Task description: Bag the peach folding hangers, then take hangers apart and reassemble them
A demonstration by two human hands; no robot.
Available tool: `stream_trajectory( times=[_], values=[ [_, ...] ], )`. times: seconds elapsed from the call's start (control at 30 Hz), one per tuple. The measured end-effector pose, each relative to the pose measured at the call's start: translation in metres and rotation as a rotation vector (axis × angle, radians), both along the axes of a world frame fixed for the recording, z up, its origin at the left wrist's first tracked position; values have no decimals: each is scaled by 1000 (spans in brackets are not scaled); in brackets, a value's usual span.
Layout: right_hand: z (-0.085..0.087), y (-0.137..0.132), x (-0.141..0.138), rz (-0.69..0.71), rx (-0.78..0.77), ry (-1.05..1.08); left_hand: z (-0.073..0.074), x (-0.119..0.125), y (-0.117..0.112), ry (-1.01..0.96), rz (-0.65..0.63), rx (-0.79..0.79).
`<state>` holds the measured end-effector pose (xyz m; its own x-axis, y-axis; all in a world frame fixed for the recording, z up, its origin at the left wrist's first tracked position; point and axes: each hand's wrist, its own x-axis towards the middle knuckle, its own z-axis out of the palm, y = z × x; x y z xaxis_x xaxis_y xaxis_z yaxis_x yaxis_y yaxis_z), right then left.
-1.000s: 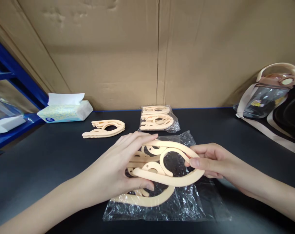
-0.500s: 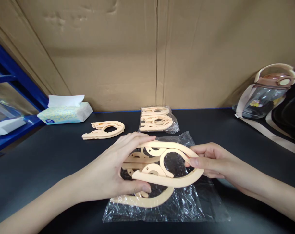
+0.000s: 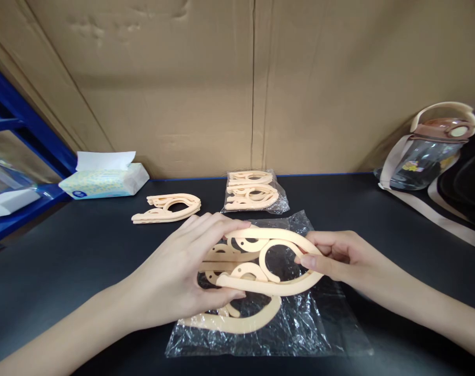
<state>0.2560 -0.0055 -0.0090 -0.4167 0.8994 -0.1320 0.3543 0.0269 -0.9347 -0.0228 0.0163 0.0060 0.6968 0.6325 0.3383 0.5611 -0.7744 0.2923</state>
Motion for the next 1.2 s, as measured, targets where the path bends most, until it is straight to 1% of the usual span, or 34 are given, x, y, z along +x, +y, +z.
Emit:
stream_trajectory(
  times=[0.1,0.2,0.37,0.63,0.83,1.03,1.2],
  values=[
    [0,-1,1,-7,32,-20,0,1,-2,2,1,51],
    [0,0,2,-10,37,-17,1,1,-3,7,0,69],
    [1,-1,3,38,-6,4,1,2,-3,18,-11,70],
    [2,-1,5,65,-61,17,2,0,-3,6,-29,44],
    [1,0,5,70,-78,38,2,0,-2,13,-32,42],
    [5,0,3,48,-143,68,2,-1,-1,32,-34,54],
    [6,0,3,53,-151,62,1,-1,0,32,-39,55]
  ],
)
